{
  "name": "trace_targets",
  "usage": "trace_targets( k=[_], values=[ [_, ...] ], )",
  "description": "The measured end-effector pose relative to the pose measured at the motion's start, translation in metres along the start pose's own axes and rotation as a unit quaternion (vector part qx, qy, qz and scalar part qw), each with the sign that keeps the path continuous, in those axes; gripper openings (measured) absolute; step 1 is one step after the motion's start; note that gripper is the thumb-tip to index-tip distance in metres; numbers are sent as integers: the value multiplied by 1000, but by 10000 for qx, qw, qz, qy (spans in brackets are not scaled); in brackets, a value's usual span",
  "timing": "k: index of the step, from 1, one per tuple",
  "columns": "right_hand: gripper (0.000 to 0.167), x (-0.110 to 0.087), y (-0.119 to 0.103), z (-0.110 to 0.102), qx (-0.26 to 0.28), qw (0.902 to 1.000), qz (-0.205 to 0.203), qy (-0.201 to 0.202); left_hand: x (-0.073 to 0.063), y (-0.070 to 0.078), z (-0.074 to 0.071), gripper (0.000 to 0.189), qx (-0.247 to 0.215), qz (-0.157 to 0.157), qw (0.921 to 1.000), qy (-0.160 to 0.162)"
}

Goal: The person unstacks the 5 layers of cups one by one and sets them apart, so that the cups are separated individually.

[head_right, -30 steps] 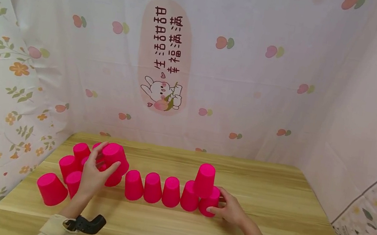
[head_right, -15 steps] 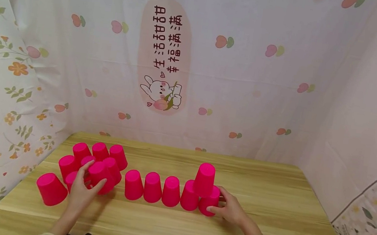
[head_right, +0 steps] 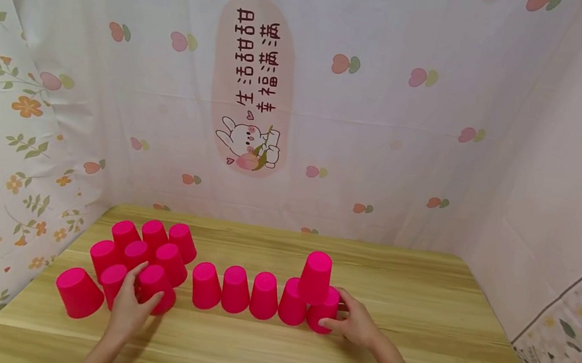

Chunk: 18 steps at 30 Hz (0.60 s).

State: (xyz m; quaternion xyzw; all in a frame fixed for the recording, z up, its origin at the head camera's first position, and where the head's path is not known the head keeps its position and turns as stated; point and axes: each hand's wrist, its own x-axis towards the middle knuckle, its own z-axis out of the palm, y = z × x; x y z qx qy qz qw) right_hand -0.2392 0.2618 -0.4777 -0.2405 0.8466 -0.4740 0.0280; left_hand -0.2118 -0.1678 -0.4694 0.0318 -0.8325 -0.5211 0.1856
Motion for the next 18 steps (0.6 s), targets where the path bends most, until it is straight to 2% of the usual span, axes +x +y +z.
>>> trace_targets(
  k=[12,14,18],
  values=[
    [61,0,0,0,123,9998,156,-64,-4,0,-2,66,125,-55,9998,-128],
    [60,0,0,0,133,9998,147,-69,-3,1,-3,66,84,89,9999,-93],
    [60,0,-1,0,65,9999,95,-48,3,10,-7,66,17,623,9980,60]
  ],
)
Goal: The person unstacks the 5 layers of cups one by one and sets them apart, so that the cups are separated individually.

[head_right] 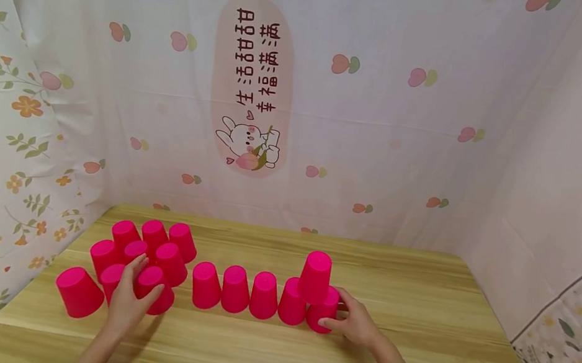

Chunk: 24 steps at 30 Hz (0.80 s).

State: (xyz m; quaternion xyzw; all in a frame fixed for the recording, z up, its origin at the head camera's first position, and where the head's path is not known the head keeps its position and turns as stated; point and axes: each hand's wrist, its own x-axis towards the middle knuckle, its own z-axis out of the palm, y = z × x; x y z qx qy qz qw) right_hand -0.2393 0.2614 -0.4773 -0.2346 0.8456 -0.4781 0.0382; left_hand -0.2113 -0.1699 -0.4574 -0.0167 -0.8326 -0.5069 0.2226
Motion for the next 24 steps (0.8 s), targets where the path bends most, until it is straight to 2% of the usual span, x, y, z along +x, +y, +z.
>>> trace_targets(
  k=[2,6,11,16,18,24],
  values=[
    [60,0,0,0,-63,10000,-38,14,5,6,-2,66,5,221,9997,59],
    [60,0,-1,0,-63,10000,-54,13,18,24,-3,67,-97,399,9992,-14],
    [61,0,0,-1,89,10000,8,-28,34,50,6,67,-316,584,9975,-221],
    [61,0,1,-1,60,10000,6,-18,44,79,31,65,-722,926,9918,-508],
    [61,0,1,-1,58,10000,-4,-13,46,91,43,64,-869,1177,9874,-609],
    [60,-1,0,0,161,9998,-115,-14,45,119,82,61,-1042,1806,9738,-905]
  ],
)
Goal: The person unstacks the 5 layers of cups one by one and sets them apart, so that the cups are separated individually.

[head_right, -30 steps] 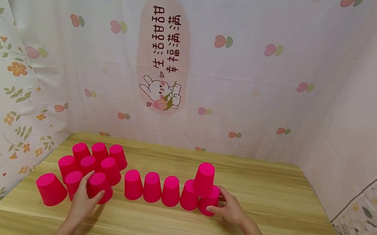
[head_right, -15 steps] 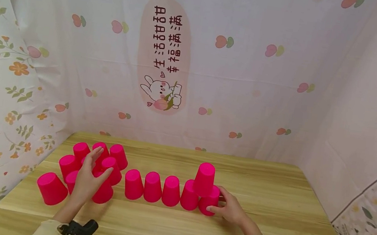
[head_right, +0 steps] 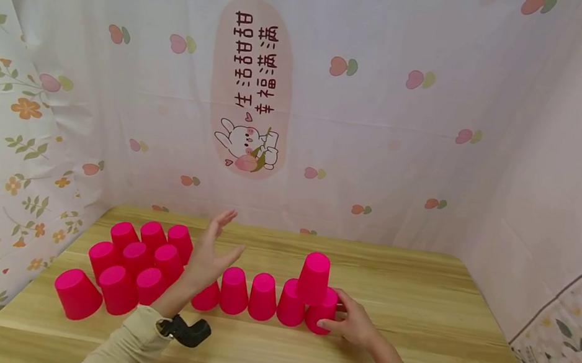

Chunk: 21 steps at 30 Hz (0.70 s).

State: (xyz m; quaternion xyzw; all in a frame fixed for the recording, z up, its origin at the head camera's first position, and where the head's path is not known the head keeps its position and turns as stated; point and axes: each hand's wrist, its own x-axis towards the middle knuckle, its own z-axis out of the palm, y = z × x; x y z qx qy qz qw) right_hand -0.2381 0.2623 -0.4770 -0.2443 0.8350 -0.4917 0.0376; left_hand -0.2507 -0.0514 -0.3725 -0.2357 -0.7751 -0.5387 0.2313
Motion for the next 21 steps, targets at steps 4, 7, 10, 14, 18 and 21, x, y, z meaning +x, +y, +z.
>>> trace_targets(
  k=[4,7,10,14,18,21],
  values=[
    [61,0,-1,1,65,10000,-41,-9,3,9,30,61,-210,152,9992,-293],
    [61,0,-1,1,68,10000,-44,0,2,14,52,60,-385,247,9972,-587],
    [61,0,-1,1,71,10000,-13,-16,-2,18,71,59,-414,248,9943,-949],
    [61,0,-1,1,103,9999,46,-37,-8,21,88,62,-258,-53,9900,-1386],
    [62,0,-2,1,116,9999,27,-17,-12,20,100,65,-184,-420,9849,-1672],
    [61,-1,-2,1,88,10000,-25,9,-14,18,106,66,-105,-544,9823,-1792]
  ],
)
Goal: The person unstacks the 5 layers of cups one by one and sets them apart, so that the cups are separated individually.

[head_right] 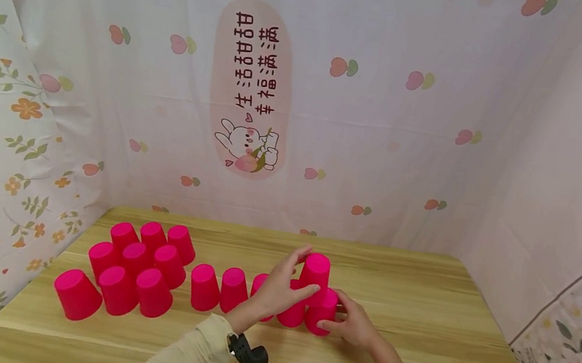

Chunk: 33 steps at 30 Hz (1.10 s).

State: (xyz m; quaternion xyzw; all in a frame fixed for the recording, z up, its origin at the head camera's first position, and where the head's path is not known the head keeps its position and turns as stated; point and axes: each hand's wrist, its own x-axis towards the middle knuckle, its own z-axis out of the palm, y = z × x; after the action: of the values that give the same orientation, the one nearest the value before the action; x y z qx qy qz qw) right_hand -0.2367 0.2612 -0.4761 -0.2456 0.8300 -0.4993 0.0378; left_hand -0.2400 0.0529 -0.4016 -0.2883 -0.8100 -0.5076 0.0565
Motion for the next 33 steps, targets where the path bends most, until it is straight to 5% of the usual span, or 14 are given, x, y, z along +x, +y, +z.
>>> trace_targets(
  k=[9,16,27,33],
  values=[
    [61,-1,1,1,59,10000,-5,-26,-2,-4,8,63,-19,-157,9999,-16],
    [61,0,1,0,46,10000,79,-18,-1,-3,-1,61,-214,63,9996,186],
    [57,-1,-1,0,-66,10000,29,4,20,-4,-73,61,-573,279,9970,444],
    [57,-1,-3,0,-89,9999,99,-5,25,-17,-122,63,-643,18,9960,613]
  ],
)
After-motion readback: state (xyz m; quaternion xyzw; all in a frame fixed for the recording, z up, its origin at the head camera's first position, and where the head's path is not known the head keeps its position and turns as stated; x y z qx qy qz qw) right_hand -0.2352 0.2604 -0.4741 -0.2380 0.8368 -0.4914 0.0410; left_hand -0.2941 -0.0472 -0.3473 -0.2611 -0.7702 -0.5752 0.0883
